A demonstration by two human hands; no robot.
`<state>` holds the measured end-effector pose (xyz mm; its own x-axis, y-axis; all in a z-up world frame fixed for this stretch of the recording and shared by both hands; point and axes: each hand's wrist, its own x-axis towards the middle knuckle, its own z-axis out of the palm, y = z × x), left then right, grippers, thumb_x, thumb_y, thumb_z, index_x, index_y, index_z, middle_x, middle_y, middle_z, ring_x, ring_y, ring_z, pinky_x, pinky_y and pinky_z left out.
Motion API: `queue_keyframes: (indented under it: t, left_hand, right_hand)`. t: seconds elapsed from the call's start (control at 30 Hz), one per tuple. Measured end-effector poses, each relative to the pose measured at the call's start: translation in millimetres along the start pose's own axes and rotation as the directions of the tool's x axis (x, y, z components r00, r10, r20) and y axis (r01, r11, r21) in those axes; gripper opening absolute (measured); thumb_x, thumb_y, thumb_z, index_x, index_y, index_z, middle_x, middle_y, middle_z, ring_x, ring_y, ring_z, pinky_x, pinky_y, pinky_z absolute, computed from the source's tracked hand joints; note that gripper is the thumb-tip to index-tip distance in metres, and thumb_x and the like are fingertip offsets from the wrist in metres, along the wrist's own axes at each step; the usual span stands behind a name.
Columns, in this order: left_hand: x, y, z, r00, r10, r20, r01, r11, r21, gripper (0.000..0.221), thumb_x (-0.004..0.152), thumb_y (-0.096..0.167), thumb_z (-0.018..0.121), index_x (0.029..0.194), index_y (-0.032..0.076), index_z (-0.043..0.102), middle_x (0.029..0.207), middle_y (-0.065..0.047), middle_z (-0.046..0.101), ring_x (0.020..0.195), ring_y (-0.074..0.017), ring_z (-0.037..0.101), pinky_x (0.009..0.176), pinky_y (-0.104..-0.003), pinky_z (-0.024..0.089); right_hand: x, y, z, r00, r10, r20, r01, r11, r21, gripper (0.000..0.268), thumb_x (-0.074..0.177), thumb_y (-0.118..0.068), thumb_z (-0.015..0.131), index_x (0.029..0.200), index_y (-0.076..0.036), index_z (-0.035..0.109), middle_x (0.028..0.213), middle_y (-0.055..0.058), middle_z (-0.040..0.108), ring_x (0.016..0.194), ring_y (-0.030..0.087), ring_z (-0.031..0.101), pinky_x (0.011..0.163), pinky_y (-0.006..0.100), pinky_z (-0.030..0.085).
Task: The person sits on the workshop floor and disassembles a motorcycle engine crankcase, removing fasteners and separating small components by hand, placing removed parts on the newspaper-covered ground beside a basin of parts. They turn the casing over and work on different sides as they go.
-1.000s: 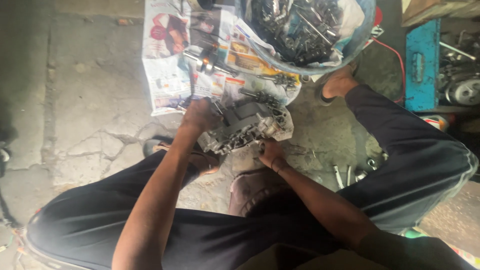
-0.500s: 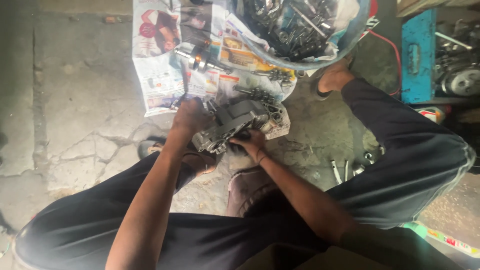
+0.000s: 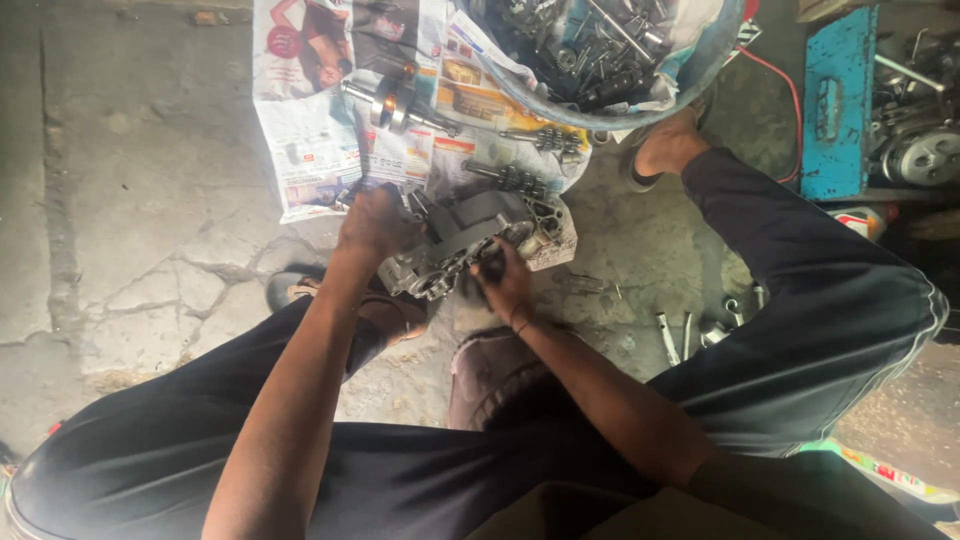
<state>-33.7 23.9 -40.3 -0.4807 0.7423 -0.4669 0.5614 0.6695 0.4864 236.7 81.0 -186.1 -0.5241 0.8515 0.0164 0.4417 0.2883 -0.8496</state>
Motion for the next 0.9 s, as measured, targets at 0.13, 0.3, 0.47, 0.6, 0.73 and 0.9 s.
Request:
queue_keyframes:
  t: [0.13,0.3,0.47,0.6,0.73,0.9]
  left_hand:
    - [0,-7,2,0.999,0.017,-0.027,-0.016,1.0,0.026,0.056,0.076,0.037,0.09,0.106,-0.004,0.067,0.102,-0.025,0.072,0.099,-0.0399,0.072,0.089,-0.045,0.057]
    - [1,1,-1,1.0,0.017,-0.017,-0.016,0.997,0.069,0.057,0.078,0.039,0.089,0.107,-0.005,0.065,0.102,-0.027,0.071,0.098,-0.0418,0.071,0.086,-0.047,0.057]
    - [-1,-3,0,1.0,0.019,0.008,-0.019,0.998,0.052,0.053,0.079,0.038,0.088,0.103,-0.004,0.068,0.1,-0.024,0.073,0.095,-0.0381,0.074,0.086,-0.045,0.059]
    - [5,-2,3,0.999,0.034,-0.005,-0.033,0.998,0.058,0.055,0.077,0.038,0.09,0.103,-0.005,0.067,0.097,-0.025,0.073,0.093,-0.0389,0.074,0.085,-0.045,0.059]
    - [3,-14,3,0.999,0.021,-0.035,-0.018,0.998,0.067,0.054,0.073,0.034,0.092,0.103,-0.004,0.068,0.097,-0.025,0.072,0.093,-0.0408,0.072,0.083,-0.046,0.057]
    - [0,1,-3,0.995,0.072,-0.066,-0.065,0.993,0.095,0.057,0.074,0.036,0.092,0.104,-0.006,0.067,0.098,-0.027,0.071,0.093,-0.0409,0.071,0.081,-0.047,0.057]
  right_hand:
    - [-11,-24,13,0.997,0.01,0.074,-0.008,1.0,-0.027,0.092,0.083,-0.026,0.084,0.157,-0.008,0.033,0.107,0.021,0.075,0.097,0.034,0.074,0.085,0.041,0.059]
    - [-10,17,25,0.967,0.122,0.222,-0.092,0.986,-0.14,0.1,0.083,-0.029,0.079,0.16,-0.009,0.019,0.1,0.022,0.074,0.09,0.041,0.073,0.08,0.047,0.06]
    - [-7,26,15,0.89,0.154,0.43,0.014,0.932,-0.363,0.101,0.086,-0.029,0.078,0.161,-0.012,0.013,0.097,0.022,0.073,0.086,0.041,0.071,0.078,0.05,0.058]
    - [-13,53,0,0.756,0.226,0.615,0.233,0.785,-0.574,0.105,0.087,-0.014,0.069,0.166,-0.036,0.003,0.09,0.018,0.074,0.077,0.033,0.073,0.078,0.053,0.055]
    - [-8,14,-22,0.645,0.328,0.69,0.343,0.683,-0.645,0.112,0.087,-0.007,0.066,0.165,-0.054,0.0,0.09,0.015,0.072,0.076,0.03,0.073,0.074,0.051,0.057]
    - [-5,37,-36,0.848,0.158,0.506,0.148,0.845,-0.513,0.068,0.09,-0.02,0.072,0.149,-0.033,0.039,0.095,0.013,0.075,0.084,0.032,0.074,0.071,0.045,0.059]
